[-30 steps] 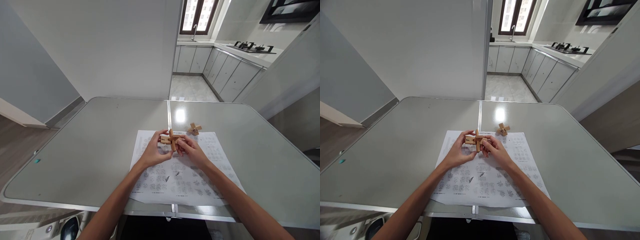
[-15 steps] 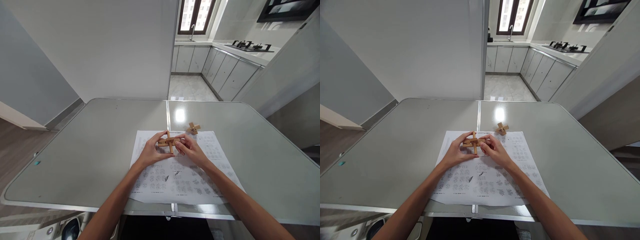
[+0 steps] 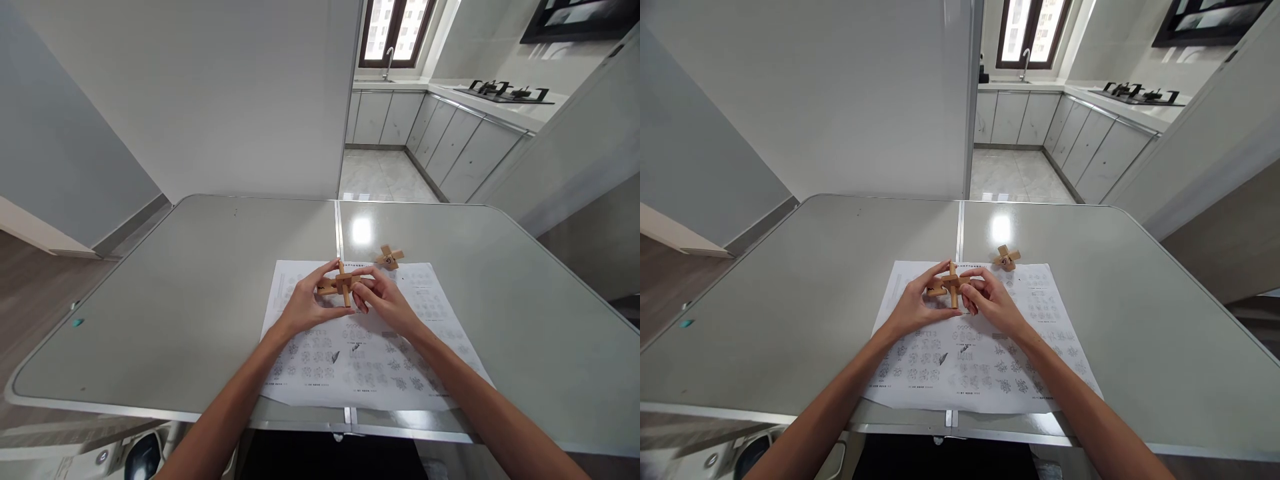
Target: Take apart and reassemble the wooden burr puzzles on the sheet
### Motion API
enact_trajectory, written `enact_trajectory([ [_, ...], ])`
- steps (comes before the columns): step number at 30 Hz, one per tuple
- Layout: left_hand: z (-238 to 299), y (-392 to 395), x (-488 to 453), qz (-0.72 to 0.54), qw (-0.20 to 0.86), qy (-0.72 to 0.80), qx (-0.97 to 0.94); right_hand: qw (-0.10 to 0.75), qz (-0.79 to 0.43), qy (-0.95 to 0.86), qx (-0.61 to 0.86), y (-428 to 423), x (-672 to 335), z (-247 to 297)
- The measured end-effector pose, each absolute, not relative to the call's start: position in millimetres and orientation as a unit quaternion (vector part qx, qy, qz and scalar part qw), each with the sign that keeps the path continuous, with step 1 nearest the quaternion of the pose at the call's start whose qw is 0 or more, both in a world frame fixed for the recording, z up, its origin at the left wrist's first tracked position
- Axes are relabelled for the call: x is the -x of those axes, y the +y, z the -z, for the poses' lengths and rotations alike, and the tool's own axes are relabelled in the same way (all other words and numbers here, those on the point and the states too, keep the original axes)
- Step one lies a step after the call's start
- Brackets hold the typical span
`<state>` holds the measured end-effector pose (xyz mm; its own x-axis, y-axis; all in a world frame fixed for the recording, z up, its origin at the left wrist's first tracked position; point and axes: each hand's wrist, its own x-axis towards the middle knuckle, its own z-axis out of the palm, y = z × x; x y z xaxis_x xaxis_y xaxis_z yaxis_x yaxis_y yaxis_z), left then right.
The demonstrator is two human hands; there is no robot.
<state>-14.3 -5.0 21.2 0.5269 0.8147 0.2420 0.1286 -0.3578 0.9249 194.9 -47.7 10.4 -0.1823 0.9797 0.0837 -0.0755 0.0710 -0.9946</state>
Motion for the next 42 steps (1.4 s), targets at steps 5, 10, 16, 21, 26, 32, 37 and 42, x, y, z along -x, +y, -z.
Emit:
enact_trajectory([
  [5, -20.3, -7.3, 11.4, -0.409, 0.408, 0.29, -0.763, 0.499, -0.545, -0.541, 0.402, -46.4, -196.8, -7.7],
  [10, -15.4, -6.9, 10.4, -0.416, 0.421, 0.283, -0.755, 0.519, -0.528, -0.528, 0.417, -45.0, -197.0, -4.5],
  [16, -16.0, -7.3, 9.3, -0.424, 0.452, 0.306, -0.723, 0.552, -0.506, -0.492, 0.444, -42.9, -196.7, 0.0],
  [21, -13.8, -0.3, 12.5, -0.467, 0.453, 0.379, -0.658, 0.595, -0.496, -0.439, 0.456, -38.1, -201.9, 5.5],
  [26, -6.2, 10.9, 18.8, -0.473, 0.366, 0.51, -0.618, 0.591, -0.515, -0.435, 0.444, -37.9, -203.7, 6.0],
  [32, 1.0, 18.9, 27.3, -0.4, 0.257, 0.59, -0.652, 0.571, -0.516, -0.464, 0.44, -40.2, -200.8, 6.8],
  [37, 5.4, 22.3, 32.2, -0.343, 0.142, 0.633, -0.679, 0.556, -0.52, -0.476, 0.441, -42.3, -200.0, 3.9],
  [42, 5.8, 22.8, 37.1, -0.315, 0.094, 0.64, -0.695, 0.547, -0.528, -0.482, 0.434, -43.6, -199.7, -0.4],
])
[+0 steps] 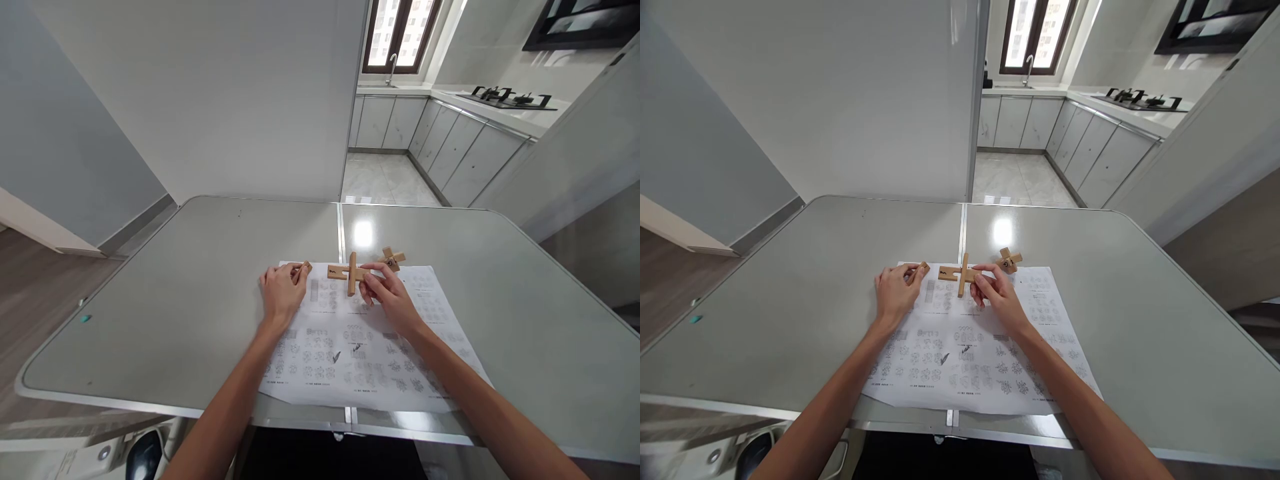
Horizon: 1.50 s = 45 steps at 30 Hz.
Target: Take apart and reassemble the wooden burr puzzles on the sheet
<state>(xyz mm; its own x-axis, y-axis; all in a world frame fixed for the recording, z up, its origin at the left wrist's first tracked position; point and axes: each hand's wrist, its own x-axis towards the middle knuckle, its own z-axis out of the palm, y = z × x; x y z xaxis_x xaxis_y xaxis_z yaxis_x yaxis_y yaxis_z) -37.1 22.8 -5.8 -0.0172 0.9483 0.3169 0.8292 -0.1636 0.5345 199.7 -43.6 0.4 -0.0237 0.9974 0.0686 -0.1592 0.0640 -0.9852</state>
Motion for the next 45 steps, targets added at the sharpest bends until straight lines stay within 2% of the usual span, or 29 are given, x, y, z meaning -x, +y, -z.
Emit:
enact_trajectory([
  [5, 5.0, 24.1, 41.2, -0.306, 0.049, 0.653, -0.691, 0.542, -0.534, -0.493, 0.422, -44.1, -200.1, 0.1],
  [8, 1.3, 23.0, 39.0, -0.367, 0.054, 0.625, -0.687, 0.536, -0.537, -0.502, 0.416, -44.4, -199.3, 0.1],
  [11, -6.2, 16.6, 31.7, -0.427, 0.194, 0.554, -0.688, 0.535, -0.537, -0.508, 0.411, -45.1, -197.5, -0.7],
  [14, -14.2, 6.7, 22.4, -0.388, 0.393, 0.461, -0.695, 0.531, -0.532, -0.517, 0.409, -46.4, -195.5, -1.9],
  [16, -17.9, 1.2, 17.4, -0.355, 0.483, 0.401, -0.693, 0.523, -0.532, -0.524, 0.411, -47.3, -194.5, -2.5],
  [22, -21.5, -1.4, 13.1, -0.337, 0.598, 0.349, -0.638, 0.52, -0.578, -0.494, 0.39, -44.7, -194.9, -1.5],
  [29, -22.3, -1.0, 15.8, -0.317, 0.647, 0.314, -0.619, 0.438, -0.692, -0.485, 0.307, -43.7, -197.5, -10.4],
  [37, -21.4, -0.5, 15.3, -0.292, 0.665, 0.286, -0.625, 0.462, -0.694, -0.409, 0.371, -46.9, -204.6, -1.9],
  [45, -22.1, -2.3, 9.8, -0.315, 0.655, 0.298, -0.619, 0.474, -0.656, -0.423, 0.408, -49.3, -202.3, -5.1],
])
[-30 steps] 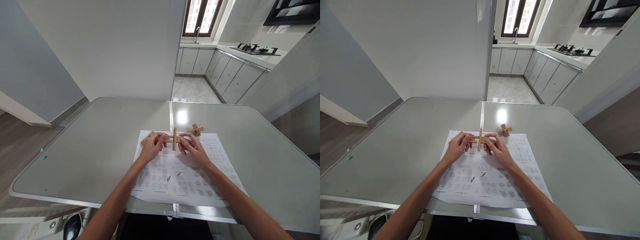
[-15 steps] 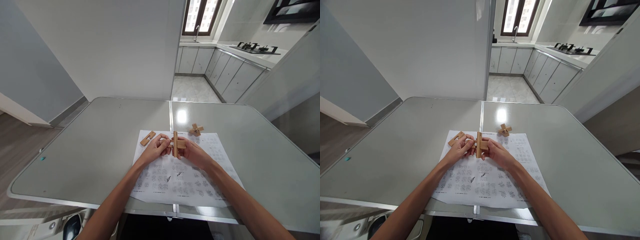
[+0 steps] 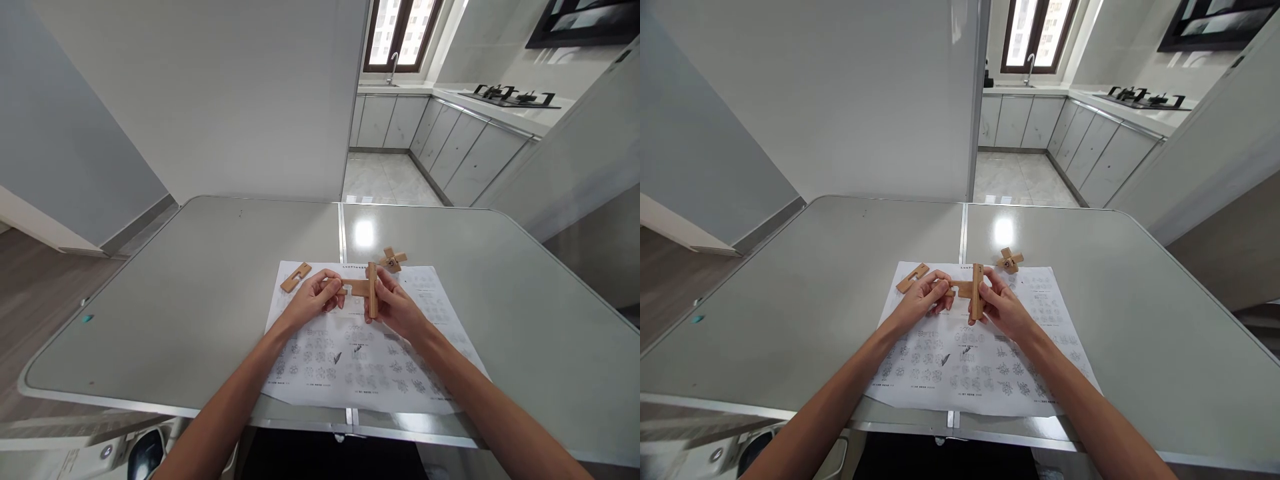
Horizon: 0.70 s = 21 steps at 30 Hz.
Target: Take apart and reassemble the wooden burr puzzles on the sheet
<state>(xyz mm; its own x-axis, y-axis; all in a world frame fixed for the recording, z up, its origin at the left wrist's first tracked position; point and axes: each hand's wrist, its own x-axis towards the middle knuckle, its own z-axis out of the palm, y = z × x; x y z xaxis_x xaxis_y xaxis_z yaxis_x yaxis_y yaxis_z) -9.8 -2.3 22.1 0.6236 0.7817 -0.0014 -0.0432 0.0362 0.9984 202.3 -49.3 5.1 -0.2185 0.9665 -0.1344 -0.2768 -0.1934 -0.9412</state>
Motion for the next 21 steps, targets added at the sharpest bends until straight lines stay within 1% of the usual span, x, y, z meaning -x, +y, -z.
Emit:
enact_trajectory([
  [3, -22.1, -2.7, 8.2, -0.324, 0.647, 0.296, -0.623, 0.484, -0.648, -0.416, 0.416, -49.3, -202.5, -5.1],
  [6, -19.8, 3.1, 15.0, -0.361, 0.622, 0.32, -0.616, 0.541, -0.621, -0.403, 0.399, -47.5, -208.6, -3.4],
  [8, -17.5, 10.7, 26.9, -0.407, 0.581, 0.362, -0.605, 0.579, -0.598, -0.395, 0.389, -46.0, -212.7, -2.6],
  [9, -16.3, 14.9, 34.8, -0.427, 0.547, 0.391, -0.604, 0.583, -0.594, -0.396, 0.388, -45.4, -213.6, -2.6],
  [11, -14.5, 22.3, 52.4, -0.447, 0.441, 0.479, -0.613, 0.568, -0.587, -0.414, 0.402, -44.9, -211.9, -3.2],
  [13, -13.0, 26.8, 68.7, -0.412, 0.307, 0.57, -0.641, 0.54, -0.561, -0.452, 0.436, -45.5, -206.0, -5.0],
  [14, -12.3, 27.9, 75.2, -0.402, 0.272, 0.591, -0.644, 0.524, -0.542, -0.473, 0.455, -45.9, -202.1, -6.3],
  [16, -10.6, 28.6, 83.7, -0.386, 0.218, 0.617, -0.65, 0.484, -0.523, -0.508, 0.485, -46.4, -193.7, -9.2],
  [19, -7.1, 29.0, 86.7, -0.372, 0.155, 0.637, -0.657, 0.408, -0.554, -0.529, 0.497, -44.0, -180.4, -12.1],
  [21, -4.5, 29.5, 86.0, -0.359, 0.123, 0.646, -0.662, 0.373, -0.57, -0.531, 0.504, -39.1, -170.5, -12.0],
])
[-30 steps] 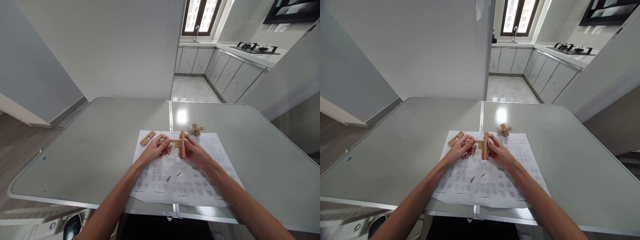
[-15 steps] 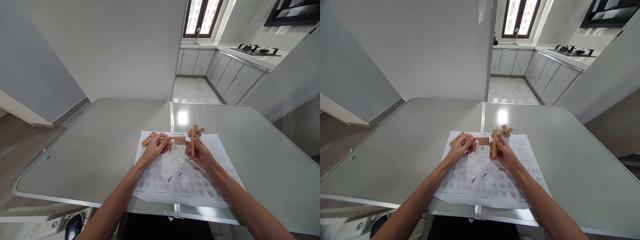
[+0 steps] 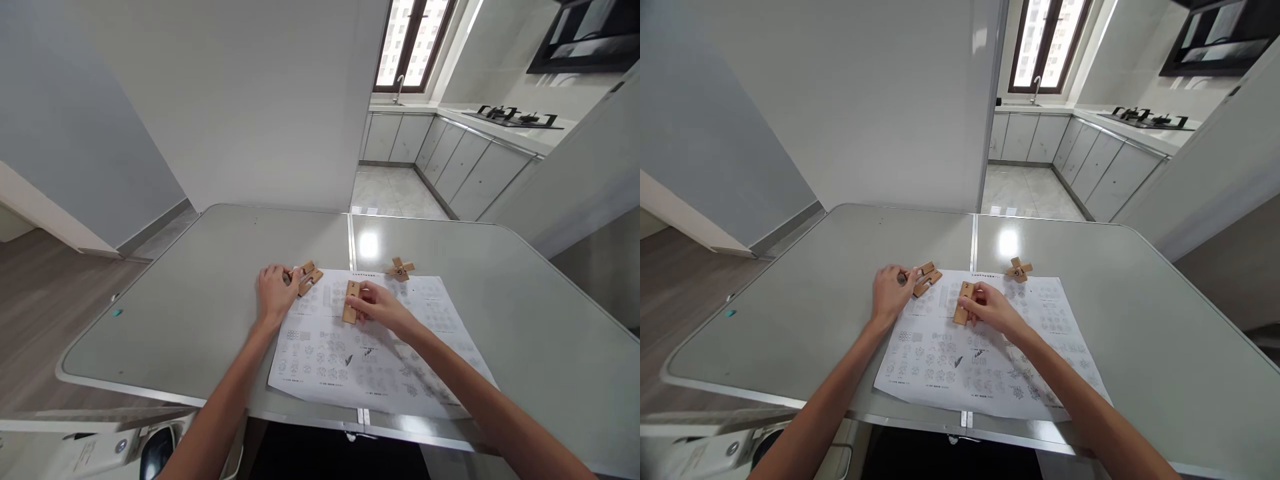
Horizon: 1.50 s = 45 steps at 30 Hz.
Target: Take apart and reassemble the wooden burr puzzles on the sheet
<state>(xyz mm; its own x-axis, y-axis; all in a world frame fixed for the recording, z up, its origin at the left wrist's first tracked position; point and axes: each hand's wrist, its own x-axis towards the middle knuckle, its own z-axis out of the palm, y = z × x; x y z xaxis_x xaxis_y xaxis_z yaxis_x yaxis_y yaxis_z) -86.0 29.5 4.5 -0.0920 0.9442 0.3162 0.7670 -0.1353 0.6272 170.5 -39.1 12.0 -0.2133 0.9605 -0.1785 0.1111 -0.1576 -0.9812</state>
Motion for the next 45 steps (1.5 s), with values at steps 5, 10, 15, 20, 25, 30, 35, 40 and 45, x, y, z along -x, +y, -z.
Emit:
enact_trajectory([
  [5, 2.4, 27.9, 89.1, -0.323, 0.084, 0.646, -0.686, 0.367, -0.529, -0.536, 0.545, -18.6, -142.3, -6.7],
  [10, 9.7, 23.2, 96.6, -0.288, 0.05, 0.638, -0.713, 0.357, -0.497, -0.534, 0.584, -1.3, -115.1, -2.4],
  [15, 12.9, 15.9, 101.5, -0.285, 0.052, 0.627, -0.723, 0.316, -0.484, -0.526, 0.624, 12.5, -97.6, 1.1],
  [20, 10.5, 2.3, 104.7, -0.278, 0.066, 0.601, -0.746, 0.258, -0.485, -0.525, 0.65, 25.1, -91.9, -4.3],
  [25, 8.4, -22.2, 105.3, -0.267, 0.081, 0.566, -0.776, 0.239, -0.454, -0.56, 0.651, 14.9, -97.0, -21.8],
  [30, 9.7, -67.6, 105.7, -0.295, 0.077, 0.532, -0.79, 0.247, -0.42, -0.614, 0.621, -37.0, -116.8, -39.2],
  [35, 6.3, -111.2, 111.6, -0.342, 0.131, 0.508, -0.779, 0.208, -0.392, -0.711, 0.546, -116.6, -151.8, -43.6],
  [40, -0.2, -123.1, 119.5, -0.355, 0.186, 0.529, -0.748, 0.172, -0.323, -0.745, 0.558, -175.9, -191.8, -35.9],
  [45, -4.2, -118.5, 120.2, -0.347, 0.199, 0.573, -0.715, 0.188, -0.301, -0.734, 0.58, -202.9, -219.5, -28.9],
])
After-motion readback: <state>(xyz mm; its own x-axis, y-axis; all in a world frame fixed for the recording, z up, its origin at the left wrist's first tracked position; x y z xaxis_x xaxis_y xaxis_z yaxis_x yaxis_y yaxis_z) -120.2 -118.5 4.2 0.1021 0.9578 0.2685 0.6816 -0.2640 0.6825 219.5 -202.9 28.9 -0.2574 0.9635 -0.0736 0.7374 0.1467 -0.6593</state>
